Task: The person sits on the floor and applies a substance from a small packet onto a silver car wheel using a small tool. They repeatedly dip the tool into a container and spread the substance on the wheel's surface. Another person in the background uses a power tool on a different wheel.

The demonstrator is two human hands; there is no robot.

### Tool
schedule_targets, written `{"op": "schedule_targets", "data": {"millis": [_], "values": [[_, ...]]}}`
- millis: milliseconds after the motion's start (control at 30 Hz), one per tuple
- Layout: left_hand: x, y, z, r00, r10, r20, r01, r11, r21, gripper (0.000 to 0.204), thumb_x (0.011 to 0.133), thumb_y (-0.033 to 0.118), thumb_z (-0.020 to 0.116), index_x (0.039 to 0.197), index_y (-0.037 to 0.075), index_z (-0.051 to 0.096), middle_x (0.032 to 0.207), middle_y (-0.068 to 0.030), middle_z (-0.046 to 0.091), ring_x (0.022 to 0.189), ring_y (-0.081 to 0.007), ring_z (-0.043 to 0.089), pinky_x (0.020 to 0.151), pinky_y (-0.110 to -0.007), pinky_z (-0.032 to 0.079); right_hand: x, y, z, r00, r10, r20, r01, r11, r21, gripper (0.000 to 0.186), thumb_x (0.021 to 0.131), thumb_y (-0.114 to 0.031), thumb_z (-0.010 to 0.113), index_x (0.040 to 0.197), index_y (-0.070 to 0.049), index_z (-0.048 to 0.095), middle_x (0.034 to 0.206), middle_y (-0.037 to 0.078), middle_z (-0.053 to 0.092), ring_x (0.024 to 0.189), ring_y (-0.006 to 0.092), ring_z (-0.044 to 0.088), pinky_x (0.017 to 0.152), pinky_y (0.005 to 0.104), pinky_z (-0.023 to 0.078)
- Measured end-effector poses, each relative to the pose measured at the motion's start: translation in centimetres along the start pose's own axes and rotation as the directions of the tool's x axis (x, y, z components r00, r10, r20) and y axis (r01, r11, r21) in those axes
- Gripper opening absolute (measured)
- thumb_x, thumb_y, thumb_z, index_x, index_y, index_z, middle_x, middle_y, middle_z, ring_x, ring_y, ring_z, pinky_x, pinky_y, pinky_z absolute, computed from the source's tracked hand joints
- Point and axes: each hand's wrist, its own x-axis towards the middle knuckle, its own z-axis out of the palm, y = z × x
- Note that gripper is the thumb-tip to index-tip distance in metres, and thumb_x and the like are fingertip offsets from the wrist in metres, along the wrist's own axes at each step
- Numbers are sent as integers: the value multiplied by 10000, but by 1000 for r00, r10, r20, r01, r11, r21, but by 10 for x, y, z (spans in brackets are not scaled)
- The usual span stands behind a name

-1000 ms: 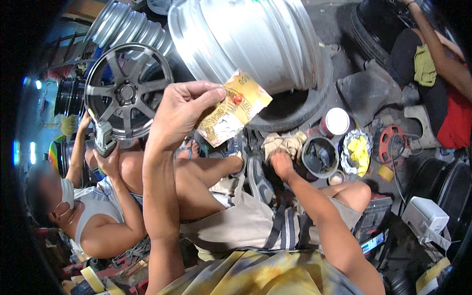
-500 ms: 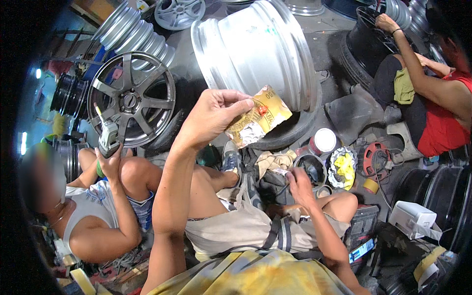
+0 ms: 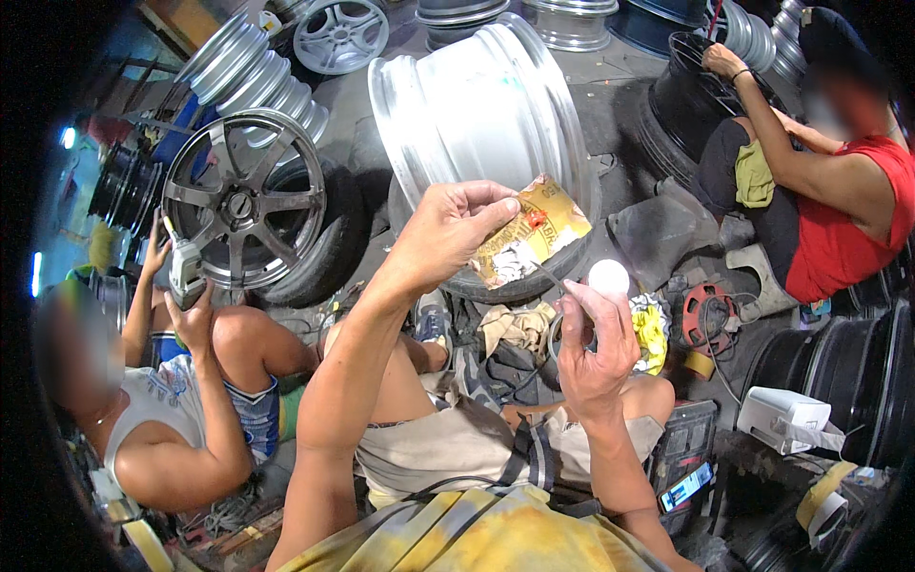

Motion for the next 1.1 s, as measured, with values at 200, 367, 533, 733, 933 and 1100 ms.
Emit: {"op": "schedule_targets", "data": {"millis": [200, 367, 533, 733, 933, 1100], "values": [[-1, -1, 6, 1000, 21, -11, -21, 1000, 1, 240, 985, 160, 654, 1098, -45, 705, 927, -25, 712, 807, -36, 632, 700, -196, 526, 0, -5, 7, 1000, 23, 10, -23, 1000, 7, 223, 852, 62, 701, 1064, 5, 664, 902, 142, 655, 751, 278, 643, 651, 364, 525], [0, -1, 11, 1000, 16, -14, -15, 999, 38, 247, 986, 160, 652, 1105, -50, 706, 927, -25, 712, 801, -38, 630, 698, -198, 526, -1, -8, 4, 995, 65, 77, -69, 996, 54, 181, 872, 44, 688, 1047, 10, 663, 881, 132, 638, 717, 237, 627, 642, 334, 508], [3, -6, 10, 995, 80, -53, -75, 992, 99, 235, 979, 155, 658, 1086, -46, 718, 890, -20, 709, 770, -35, 624, 674, -200, 517, -13, -5, -9, 859, 434, 271, -511, 756, 409, 95, 930, -8, 654, 1016, 31, 665, 890, 88, 648, 742, 143, 617, 672, 286, 503], [-4, 12, 4, 996, -90, -9, 90, 974, 209, 222, 953, 150, 685, 1053, -40, 742, 845, -19, 713, 747, -45, 629, 668, -213, 517, -15, 18, -43, 839, 457, 295, -541, 653, 530, 131, 965, -28, 630, 1080, 36, 635, 954, 101, 698, 811, 116, 646, 753, 253, 529], [-3, 6, -2, 980, -161, 121, 147, 982, 115, 234, 939, 149, 708, 1082, -35, 735, 926, -37, 735, 810, -54, 655, 745, -213, 538, -2, 29, -65, 863, 386, 325, -501, 734, 459, 137, 997, -1, 550, 1133, 15, 563, 990, 121, 660, 815, 118, 593, 766, 249, 496], [0, 2, -2, 979, -157, 129, 153, 987, 43, 231, 943, 146, 700, 1088, -32, 727, 946, -44, 735, 814, -57, 657, 739, -208, 535, -4, 20, -51, 954, 203, 221, -277, 879, 388, 119, 961, 17, 612, 1079, 0, 618, 1011, 96, 651, 870, 149, 644, 749, 259, 509]]}}
